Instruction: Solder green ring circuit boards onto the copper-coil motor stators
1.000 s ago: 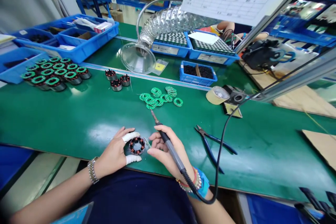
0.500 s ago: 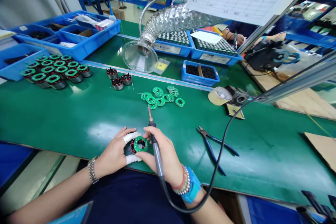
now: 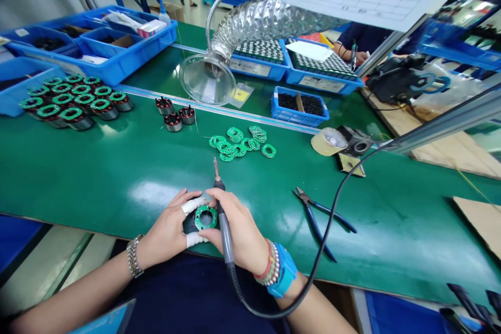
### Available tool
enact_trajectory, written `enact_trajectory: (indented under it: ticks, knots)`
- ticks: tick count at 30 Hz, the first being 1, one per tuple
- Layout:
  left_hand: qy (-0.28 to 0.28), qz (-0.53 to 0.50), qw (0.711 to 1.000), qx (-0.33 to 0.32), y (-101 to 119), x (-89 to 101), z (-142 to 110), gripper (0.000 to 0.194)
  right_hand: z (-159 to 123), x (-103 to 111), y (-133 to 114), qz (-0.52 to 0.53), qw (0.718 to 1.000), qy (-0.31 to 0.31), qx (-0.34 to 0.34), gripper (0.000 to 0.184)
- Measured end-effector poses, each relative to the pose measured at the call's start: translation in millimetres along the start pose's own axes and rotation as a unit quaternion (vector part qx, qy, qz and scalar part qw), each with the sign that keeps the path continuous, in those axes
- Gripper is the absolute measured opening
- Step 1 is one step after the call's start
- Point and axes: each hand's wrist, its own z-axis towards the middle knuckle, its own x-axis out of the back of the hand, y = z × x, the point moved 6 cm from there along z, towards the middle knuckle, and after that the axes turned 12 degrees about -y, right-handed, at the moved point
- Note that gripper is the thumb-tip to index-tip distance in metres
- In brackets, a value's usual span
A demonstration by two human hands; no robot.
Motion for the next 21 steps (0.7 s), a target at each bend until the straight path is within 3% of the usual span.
enact_trajectory:
  ticks: [21]
  knots:
    - [-0.016, 0.013, 1.000, -0.005, -0.1, -2.3, 0.0, 0.065, 2.9, 2.3, -6.8, -0.011, 0.997, -0.066, 0.030, 0.058]
